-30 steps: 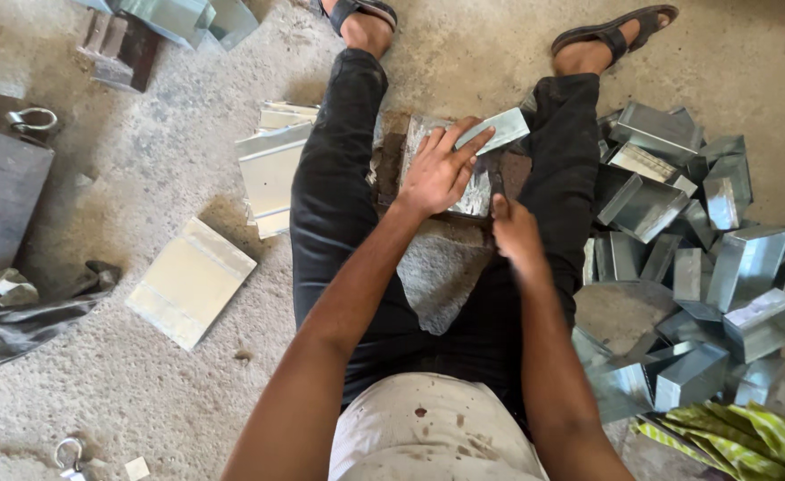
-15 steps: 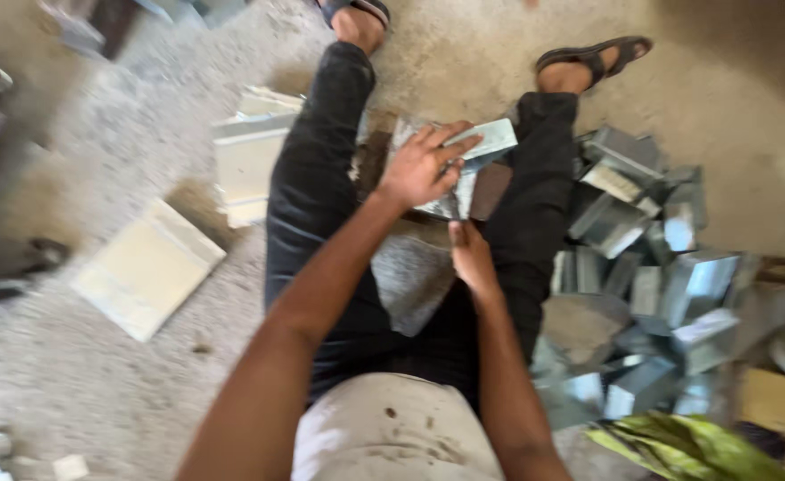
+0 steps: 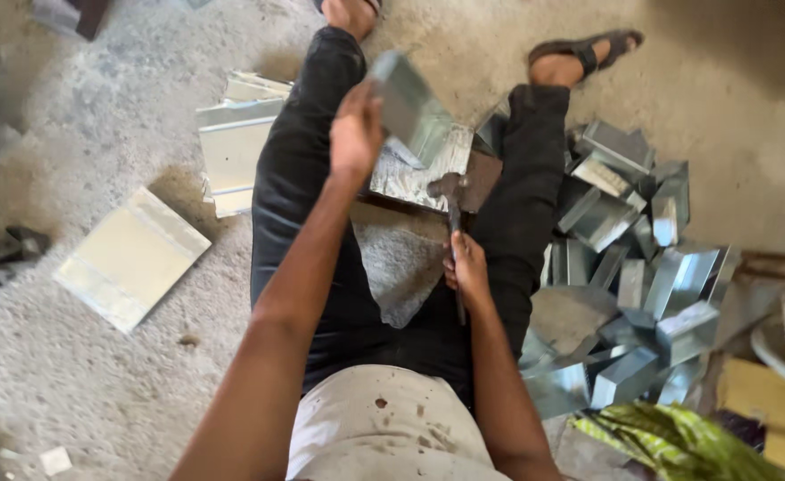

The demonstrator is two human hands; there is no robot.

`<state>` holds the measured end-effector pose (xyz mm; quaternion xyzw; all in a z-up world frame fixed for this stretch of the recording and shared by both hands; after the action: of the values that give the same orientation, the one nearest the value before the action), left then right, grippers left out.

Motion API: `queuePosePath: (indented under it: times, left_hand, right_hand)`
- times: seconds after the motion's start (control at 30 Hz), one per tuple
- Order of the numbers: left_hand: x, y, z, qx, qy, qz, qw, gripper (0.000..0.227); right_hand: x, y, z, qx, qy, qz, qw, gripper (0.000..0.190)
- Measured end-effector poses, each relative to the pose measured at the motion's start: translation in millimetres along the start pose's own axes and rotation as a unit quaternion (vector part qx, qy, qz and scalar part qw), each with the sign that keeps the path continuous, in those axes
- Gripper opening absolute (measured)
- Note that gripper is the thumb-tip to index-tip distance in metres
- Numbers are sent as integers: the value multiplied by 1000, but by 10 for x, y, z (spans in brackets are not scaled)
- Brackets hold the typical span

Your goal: The person sits on the floor and uses a hammer to strike a small metal piece placed on a stone block. They repeatedly pick up metal pieces from a pile, position them on the block, and hammer them.

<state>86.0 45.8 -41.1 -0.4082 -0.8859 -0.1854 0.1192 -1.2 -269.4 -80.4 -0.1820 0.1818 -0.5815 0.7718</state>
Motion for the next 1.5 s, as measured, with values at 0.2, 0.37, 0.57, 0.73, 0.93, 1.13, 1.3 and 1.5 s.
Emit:
queuePosePath:
  times: [0.2, 0.37, 0.57, 0.73, 0.93, 1.13, 1.3, 1.5]
  left_hand:
    - [349, -361, 49, 156, 116, 66, 979, 39]
    - [345, -637, -231, -20, 273, 15, 962, 46]
    - [108, -1004, -274, -152, 292, 157, 931, 38]
    - [-74, -1253, -252, -218, 338, 197, 894, 55]
    - [-95, -1305, -315, -247, 406, 207, 855, 71]
    - [19, -835, -520, -61, 314, 179, 930, 67]
    - [181, -209, -25, 214, 228, 134, 940, 72]
    - [92, -232, 917, 169, 173, 167, 956, 66]
  right_hand:
    - [-116, 92, 66, 16, 13, -53, 998, 38]
    - [-69, 114, 52, 13, 59, -76, 995, 39]
    - [-77, 148, 13, 42, 61, -78, 994, 38]
    - [-129, 67, 99, 371, -193, -123, 900, 41]
    - [-148, 120, 7, 361, -222, -74, 903, 66]
    - [-113, 219, -77, 341, -200, -69, 916, 73]
    - [-140, 201, -85, 320, -225, -76, 917, 76]
    - [-171, 222, -29, 303, -220, -91, 923, 76]
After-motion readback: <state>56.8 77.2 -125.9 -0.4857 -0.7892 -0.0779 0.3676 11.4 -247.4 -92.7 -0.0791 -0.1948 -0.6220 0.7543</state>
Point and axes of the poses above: each hand's wrist, its own y-axis towards the middle knuckle, its own x-axis out of the back of the hand, z = x × y, the point moved 2 cm from there along y, towards the middle knuckle, and after that the axes turned 8 degrees about x, right-handed, at the moved point
